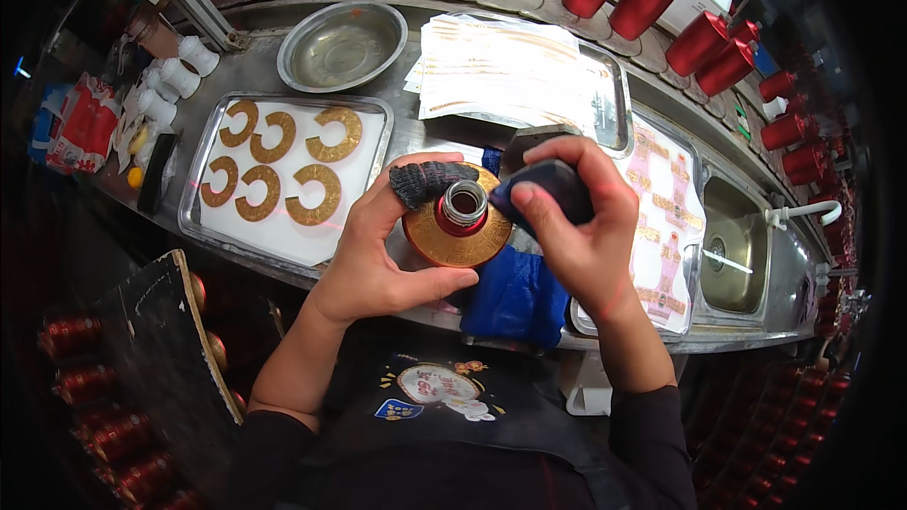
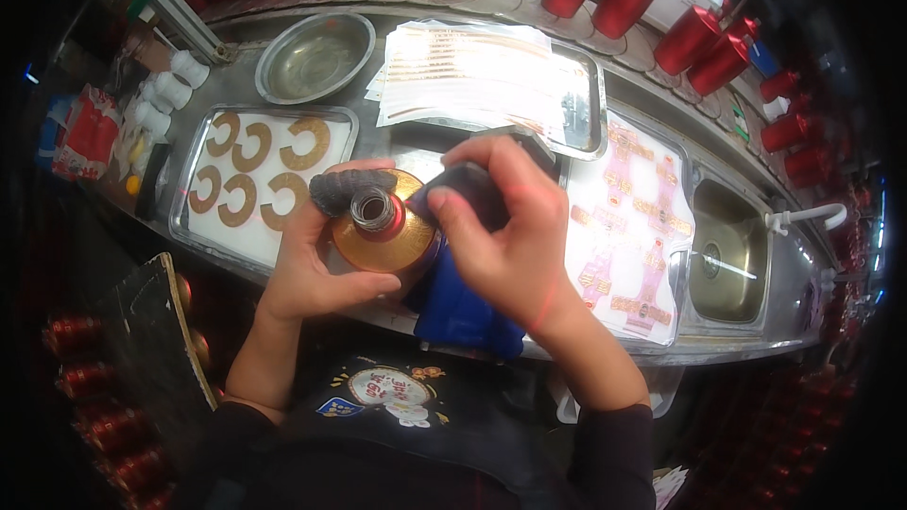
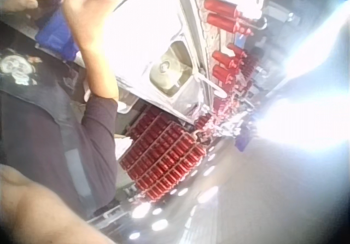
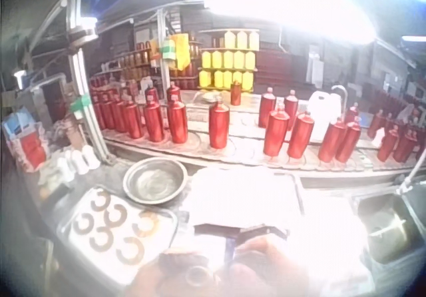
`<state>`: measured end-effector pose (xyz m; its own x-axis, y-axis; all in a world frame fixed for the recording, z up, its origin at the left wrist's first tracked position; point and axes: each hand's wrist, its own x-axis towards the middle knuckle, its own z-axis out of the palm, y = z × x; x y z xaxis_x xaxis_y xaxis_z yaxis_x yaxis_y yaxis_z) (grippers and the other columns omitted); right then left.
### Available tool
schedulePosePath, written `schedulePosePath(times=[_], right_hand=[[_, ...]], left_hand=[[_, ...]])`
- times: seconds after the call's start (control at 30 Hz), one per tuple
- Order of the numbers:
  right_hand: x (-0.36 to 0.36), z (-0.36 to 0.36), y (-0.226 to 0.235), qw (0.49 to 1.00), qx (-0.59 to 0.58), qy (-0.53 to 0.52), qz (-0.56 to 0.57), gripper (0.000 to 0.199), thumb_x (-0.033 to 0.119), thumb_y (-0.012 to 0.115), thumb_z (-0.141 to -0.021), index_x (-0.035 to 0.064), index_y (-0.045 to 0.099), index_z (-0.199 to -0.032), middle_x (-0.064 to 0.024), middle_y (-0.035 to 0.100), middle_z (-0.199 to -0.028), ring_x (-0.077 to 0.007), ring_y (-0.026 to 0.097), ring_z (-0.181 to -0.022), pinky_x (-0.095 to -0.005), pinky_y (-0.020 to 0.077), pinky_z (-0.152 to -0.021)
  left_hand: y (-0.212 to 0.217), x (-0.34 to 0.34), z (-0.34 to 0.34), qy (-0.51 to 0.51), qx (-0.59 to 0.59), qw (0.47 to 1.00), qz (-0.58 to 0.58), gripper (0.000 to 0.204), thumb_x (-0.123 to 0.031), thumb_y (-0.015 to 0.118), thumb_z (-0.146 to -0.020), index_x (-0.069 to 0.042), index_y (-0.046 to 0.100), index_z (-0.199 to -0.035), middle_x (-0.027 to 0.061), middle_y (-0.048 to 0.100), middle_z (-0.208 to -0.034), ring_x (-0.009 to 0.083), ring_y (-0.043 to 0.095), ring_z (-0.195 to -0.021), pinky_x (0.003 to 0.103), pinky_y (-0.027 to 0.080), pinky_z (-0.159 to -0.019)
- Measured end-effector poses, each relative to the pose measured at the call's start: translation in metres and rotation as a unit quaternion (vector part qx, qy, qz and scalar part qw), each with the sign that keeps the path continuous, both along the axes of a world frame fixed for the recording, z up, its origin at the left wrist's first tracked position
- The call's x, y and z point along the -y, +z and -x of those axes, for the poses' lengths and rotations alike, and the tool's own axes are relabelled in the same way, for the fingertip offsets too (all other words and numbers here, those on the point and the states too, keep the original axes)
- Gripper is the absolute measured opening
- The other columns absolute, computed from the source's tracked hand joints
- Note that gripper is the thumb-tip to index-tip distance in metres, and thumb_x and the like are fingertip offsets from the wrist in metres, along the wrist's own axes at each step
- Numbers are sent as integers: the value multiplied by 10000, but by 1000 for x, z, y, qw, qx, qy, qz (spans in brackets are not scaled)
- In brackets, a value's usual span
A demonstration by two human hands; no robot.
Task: The person repeatedly picks red cylindrical containers from a tray, places them in a blue holder, and applies a gold circular seal to the neck of each container. They smooth the seal with fingers and a small tool, then return the container to the tray. The process is repeated for multiple containers.
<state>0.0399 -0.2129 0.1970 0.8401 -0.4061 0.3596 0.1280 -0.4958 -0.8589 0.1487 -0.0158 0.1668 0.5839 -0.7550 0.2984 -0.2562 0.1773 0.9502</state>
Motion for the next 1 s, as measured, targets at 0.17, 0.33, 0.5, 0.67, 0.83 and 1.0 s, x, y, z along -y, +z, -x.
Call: schedulePosePath(times=[0.17, 0.33, 0.5, 0.67, 0.83, 1.0], right_hand=[[-10, -4, 20, 996, 28, -78, -45, 215, 11, 742, -840, -6, 650, -1033, -68, 670, -897, -118, 633, -826, -251, 515, -751], [-20, 2, 10, 995, -5, -85, -55, 245, 65, 772, -860, 2, 637, -1055, -68, 654, -954, -122, 615, -902, -258, 496, -810], [-4, 8, 5, 984, 47, -113, -132, 212, -37, 744, -823, -8, 663, -1017, -90, 666, -981, -153, 653, -919, -323, 532, -832], [3, 22, 21, 943, 138, 193, 232, 279, -2, 829, -741, 64, 691, -974, -142, 678, -887, -275, 668, -805, -359, 543, -683], [9, 10, 23, 932, 128, 247, 230, 169, 25, 756, -694, 32, 738, -862, -90, 684, -882, -296, 672, -858, -390, 548, -714], [1, 17, 29, 939, 120, 224, 234, 275, -5, 835, -675, 66, 722, -916, -103, 669, -856, -270, 670, -779, -356, 541, -646]], left_hand=[[2, 0, -1, 8, 3, 1000, -10, 718, -181, 912, -672, -46, 614, -1312, 135, 587, -1360, 274, 577, -1265, 373, 449, -1075], [0, 0, -1, 5, -10, 1000, -6, 719, -181, 916, -667, -54, 619, -1309, 125, 596, -1353, 264, 580, -1263, 366, 448, -1076], [3, 0, -1, 3, -12, 1000, 4, 716, -172, 910, -666, -48, 615, -1306, 123, 598, -1335, 253, 585, -1249, 360, 455, -1060], [4, -1, 1, -5, -40, 999, -5, 725, -157, 907, -665, -36, 603, -1312, 115, 599, -1317, 244, 596, -1224, 349, 457, -1053], [0, -1, 3, 7, -49, 999, 3, 747, -147, 903, -664, -41, 591, -1335, 123, 596, -1320, 259, 597, -1229, 352, 452, -1062], [0, -2, 1, 13, 14, 1000, -13, 747, -162, 895, -682, -48, 579, -1350, 130, 580, -1341, 280, 579, -1259, 366, 451, -1071]])
